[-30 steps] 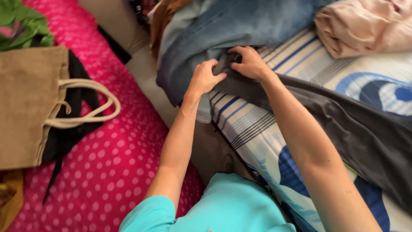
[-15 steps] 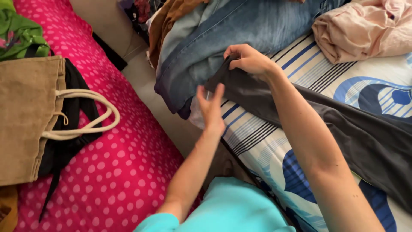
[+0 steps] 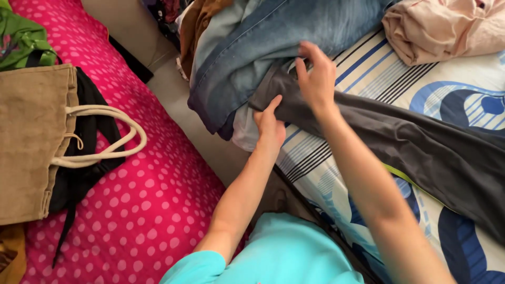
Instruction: Folding various items of clothing, including polo shirts and pants, on a bed.
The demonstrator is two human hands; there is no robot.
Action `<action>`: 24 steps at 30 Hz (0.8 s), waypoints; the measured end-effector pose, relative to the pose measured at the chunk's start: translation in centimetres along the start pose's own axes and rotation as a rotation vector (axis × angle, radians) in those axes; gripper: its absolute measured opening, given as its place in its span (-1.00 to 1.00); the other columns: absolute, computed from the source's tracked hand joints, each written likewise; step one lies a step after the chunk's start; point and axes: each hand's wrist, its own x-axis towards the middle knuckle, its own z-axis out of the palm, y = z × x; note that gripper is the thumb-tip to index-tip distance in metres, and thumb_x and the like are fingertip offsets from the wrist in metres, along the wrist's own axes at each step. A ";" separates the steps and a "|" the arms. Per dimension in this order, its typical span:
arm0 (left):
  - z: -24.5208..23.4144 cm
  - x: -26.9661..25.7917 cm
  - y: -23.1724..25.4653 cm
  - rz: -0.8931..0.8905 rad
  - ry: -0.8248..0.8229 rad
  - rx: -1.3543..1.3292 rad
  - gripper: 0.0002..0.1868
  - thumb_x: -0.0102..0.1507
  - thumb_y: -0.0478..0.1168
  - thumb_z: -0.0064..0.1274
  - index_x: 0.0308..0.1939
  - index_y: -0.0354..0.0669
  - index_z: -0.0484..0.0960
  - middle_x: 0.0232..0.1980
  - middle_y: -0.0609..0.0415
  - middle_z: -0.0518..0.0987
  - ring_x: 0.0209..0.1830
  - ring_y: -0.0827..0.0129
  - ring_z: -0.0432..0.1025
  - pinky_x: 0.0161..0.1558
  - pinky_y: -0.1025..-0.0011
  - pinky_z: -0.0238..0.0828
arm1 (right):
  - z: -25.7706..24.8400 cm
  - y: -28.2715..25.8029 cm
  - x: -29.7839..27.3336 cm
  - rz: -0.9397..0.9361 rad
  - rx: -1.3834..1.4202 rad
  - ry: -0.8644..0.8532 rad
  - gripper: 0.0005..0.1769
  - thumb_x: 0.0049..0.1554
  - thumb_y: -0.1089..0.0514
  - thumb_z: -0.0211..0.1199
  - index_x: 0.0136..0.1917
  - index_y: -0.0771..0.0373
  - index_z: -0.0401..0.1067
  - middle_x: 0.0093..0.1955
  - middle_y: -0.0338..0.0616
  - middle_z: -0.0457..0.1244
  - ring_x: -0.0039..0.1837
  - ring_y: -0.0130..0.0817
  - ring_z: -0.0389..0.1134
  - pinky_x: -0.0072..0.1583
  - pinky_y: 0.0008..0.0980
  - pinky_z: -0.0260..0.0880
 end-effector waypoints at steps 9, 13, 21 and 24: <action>0.7 -6.5 1.8 0.193 -0.270 0.198 -0.35 0.25 -0.45 -0.01 0.46 -0.31 0.33 0.35 -0.03 0.47 0.32 0.27 0.39 0.31 0.40 0.33 | 2.4 -3.4 -8.5 0.318 0.273 -0.151 -0.33 0.36 0.02 0.15 0.59 0.39 0.10 0.54 0.22 0.18 0.57 -0.09 0.19 0.50 -0.30 0.11; 0.0 -7.1 2.2 0.106 -0.453 0.269 -0.25 0.25 -0.47 -0.09 0.57 -0.33 0.26 0.44 -0.08 0.44 0.40 0.27 0.37 0.35 0.40 0.30 | -0.2 -6.9 -6.6 0.537 0.483 -0.165 -0.19 0.27 -0.02 0.22 0.62 0.36 0.00 0.48 0.12 0.20 0.48 -0.28 0.21 0.44 -0.39 0.14; 3.0 -8.2 0.8 0.856 -0.544 1.117 -0.34 0.19 -0.46 0.22 0.37 -0.25 0.39 0.59 -0.26 0.28 0.49 -0.07 0.32 0.43 0.20 0.35 | -2.6 -4.5 -4.3 0.785 0.840 -0.109 -0.62 0.24 0.25 0.24 0.26 0.53 0.47 0.00 -0.10 0.37 -0.02 -0.45 0.38 0.00 -0.45 0.44; 3.9 -8.5 -0.1 1.028 -0.437 1.043 -0.43 0.17 -0.46 0.24 0.26 -0.24 0.49 0.55 -0.27 0.29 0.51 -0.12 0.30 0.42 0.18 0.36 | -3.4 -3.9 -3.4 0.735 0.764 -0.043 -0.63 0.23 0.26 0.19 0.26 0.47 0.48 0.02 -0.08 0.43 -0.01 -0.47 0.45 0.03 -0.50 0.48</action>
